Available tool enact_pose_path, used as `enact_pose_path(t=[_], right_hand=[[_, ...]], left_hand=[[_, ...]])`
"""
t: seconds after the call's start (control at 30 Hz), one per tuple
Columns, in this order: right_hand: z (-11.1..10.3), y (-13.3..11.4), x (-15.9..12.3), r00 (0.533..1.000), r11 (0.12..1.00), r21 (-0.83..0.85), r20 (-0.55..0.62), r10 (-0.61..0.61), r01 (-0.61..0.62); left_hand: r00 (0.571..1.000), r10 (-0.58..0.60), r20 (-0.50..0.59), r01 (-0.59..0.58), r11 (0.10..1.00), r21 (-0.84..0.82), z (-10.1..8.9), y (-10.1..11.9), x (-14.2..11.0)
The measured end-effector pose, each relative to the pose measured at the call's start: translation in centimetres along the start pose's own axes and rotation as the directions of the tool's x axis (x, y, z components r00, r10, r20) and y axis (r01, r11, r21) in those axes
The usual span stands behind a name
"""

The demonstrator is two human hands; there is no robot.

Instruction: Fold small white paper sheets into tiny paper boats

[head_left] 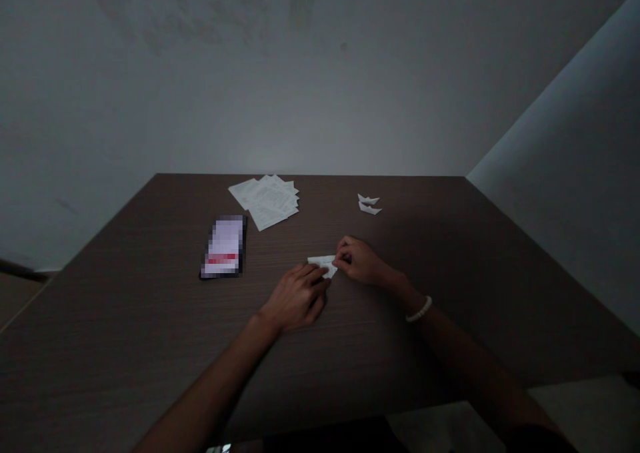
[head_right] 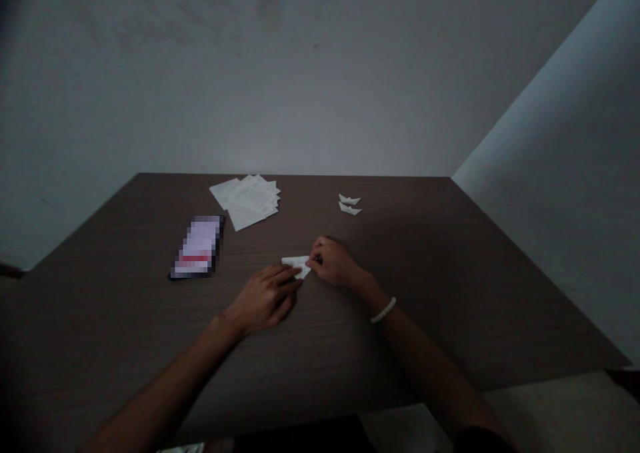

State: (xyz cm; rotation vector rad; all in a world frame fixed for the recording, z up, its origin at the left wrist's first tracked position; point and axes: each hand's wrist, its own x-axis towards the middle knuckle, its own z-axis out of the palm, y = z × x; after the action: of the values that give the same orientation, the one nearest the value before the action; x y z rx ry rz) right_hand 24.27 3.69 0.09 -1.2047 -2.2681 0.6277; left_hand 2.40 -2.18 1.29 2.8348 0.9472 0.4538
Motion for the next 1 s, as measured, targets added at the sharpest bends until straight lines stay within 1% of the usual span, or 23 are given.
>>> enact_pose_path(t=[0.17, 0.37, 0.5, 0.77, 1.0], right_hand=[[-0.22, -0.28, 0.02, 1.000, 1.000, -0.012, 0.006, -0.008, 0.008], [-0.08, -0.12, -0.08, 0.999, 0.999, 0.038, -0.039, -0.002, 0.004], [-0.02, 0.02, -0.07, 0.998, 0.999, 0.036, -0.055, 0.001, 0.001], [-0.16, -0.01, 0.04, 1.000, 1.000, 0.002, -0.022, 0.007, -0.007], [0.02, 0.18, 0.10, 0.999, 0.999, -0.037, -0.009, 0.036, -0.037]], left_hand=[[1.000, 0.002, 0.005, -0.002, 1.000, -0.004, -0.09, 0.04, 0.07], [1.000, -0.001, 0.000, 0.001, 1.000, -0.003, -0.20, 0.05, 0.10], [1.000, -0.006, 0.010, 0.006, 1.000, 0.000, -0.12, 0.02, 0.13], [1.000, 0.010, -0.002, -0.010, 1.000, -0.022, 0.39, -0.21, -0.06], [1.000, 0.012, 0.022, -0.012, 0.999, 0.031, 0.17, -0.05, -0.01]])
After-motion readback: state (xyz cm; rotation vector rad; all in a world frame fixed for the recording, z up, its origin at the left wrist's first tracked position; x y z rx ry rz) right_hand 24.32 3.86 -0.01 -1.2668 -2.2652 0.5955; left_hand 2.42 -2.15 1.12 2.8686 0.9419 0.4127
